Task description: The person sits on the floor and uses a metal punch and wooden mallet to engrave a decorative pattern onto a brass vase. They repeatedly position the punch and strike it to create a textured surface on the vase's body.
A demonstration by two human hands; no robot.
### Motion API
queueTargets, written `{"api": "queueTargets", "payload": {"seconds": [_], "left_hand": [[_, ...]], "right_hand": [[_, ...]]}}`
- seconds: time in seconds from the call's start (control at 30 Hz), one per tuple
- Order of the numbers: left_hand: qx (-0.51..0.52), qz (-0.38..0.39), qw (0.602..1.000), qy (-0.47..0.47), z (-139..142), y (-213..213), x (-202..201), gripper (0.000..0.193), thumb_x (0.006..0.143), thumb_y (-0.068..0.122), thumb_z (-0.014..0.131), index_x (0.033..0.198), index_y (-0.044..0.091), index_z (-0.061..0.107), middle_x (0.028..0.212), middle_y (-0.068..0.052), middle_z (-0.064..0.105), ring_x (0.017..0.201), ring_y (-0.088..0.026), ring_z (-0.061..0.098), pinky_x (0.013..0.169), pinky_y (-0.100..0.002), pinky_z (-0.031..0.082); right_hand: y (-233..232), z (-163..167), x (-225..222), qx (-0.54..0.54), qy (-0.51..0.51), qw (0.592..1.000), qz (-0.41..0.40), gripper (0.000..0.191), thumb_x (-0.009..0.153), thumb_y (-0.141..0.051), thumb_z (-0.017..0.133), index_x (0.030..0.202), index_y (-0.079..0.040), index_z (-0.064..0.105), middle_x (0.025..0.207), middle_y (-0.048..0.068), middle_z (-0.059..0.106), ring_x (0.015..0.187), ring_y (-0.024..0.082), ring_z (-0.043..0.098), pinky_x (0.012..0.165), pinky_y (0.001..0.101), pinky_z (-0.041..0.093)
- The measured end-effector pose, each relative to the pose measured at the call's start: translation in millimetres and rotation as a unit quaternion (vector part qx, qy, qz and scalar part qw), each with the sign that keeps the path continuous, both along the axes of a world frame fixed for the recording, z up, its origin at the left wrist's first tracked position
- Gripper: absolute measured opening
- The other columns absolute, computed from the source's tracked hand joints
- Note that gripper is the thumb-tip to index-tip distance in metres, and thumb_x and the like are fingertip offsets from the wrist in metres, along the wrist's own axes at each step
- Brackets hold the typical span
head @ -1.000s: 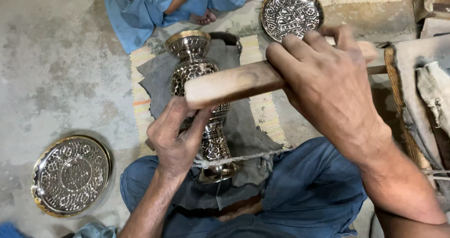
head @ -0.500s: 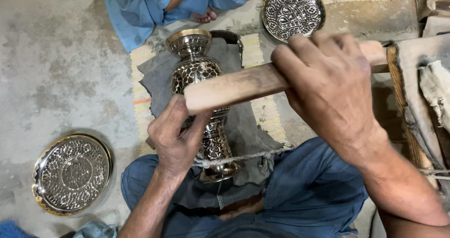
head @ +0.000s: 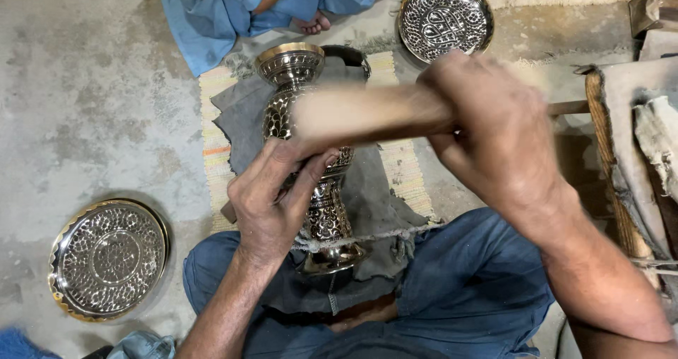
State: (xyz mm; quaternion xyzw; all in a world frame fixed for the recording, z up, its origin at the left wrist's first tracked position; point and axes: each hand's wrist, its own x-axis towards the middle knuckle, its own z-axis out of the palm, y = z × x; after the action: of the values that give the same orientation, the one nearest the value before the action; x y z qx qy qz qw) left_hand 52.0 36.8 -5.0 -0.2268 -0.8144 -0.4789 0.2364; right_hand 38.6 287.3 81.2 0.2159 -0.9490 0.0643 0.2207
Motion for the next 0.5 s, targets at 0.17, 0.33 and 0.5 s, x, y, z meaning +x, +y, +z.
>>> {"api": "queueTargets", "payload": {"seconds": [0.17,0.33,0.5], "left_hand": [[-0.011,0.008,1.0,0.001,5.7,1.3,-0.5,0.033,0.092,0.0,0.082,0.122,0.005,0.068,0.104,-0.006,0.074,0.097,-0.015,0.076,0.079,-0.028,0.065],[-0.009,0.013,1.0,-0.004,9.9,1.7,-0.7,0.031,0.091,0.0,0.083,0.119,0.005,0.07,0.1,-0.006,0.074,0.092,-0.015,0.075,0.074,-0.028,0.062],[-0.005,0.009,1.0,-0.018,10.2,0.1,0.3,0.032,0.091,-0.001,0.082,0.12,0.003,0.07,0.101,-0.008,0.075,0.093,-0.015,0.076,0.074,-0.028,0.062]], "right_hand": [[-1.9,1.8,1.7,0.134,0.067,0.989,-0.009,0.018,0.094,-0.01,0.079,0.1,-0.006,0.063,0.081,0.007,0.067,0.071,0.02,0.064,0.066,0.0385,0.051],[-3.0,6.2,4.4,-0.017,0.019,0.999,0.024,0.026,0.087,-0.008,0.076,0.105,0.0,0.058,0.09,0.01,0.069,0.077,0.022,0.068,0.067,0.0414,0.055],[-3.1,8.5,5.9,-0.091,-0.015,0.995,0.048,0.031,0.089,-0.001,0.077,0.113,0.002,0.058,0.095,0.013,0.067,0.087,0.026,0.067,0.075,0.0416,0.056]]}}
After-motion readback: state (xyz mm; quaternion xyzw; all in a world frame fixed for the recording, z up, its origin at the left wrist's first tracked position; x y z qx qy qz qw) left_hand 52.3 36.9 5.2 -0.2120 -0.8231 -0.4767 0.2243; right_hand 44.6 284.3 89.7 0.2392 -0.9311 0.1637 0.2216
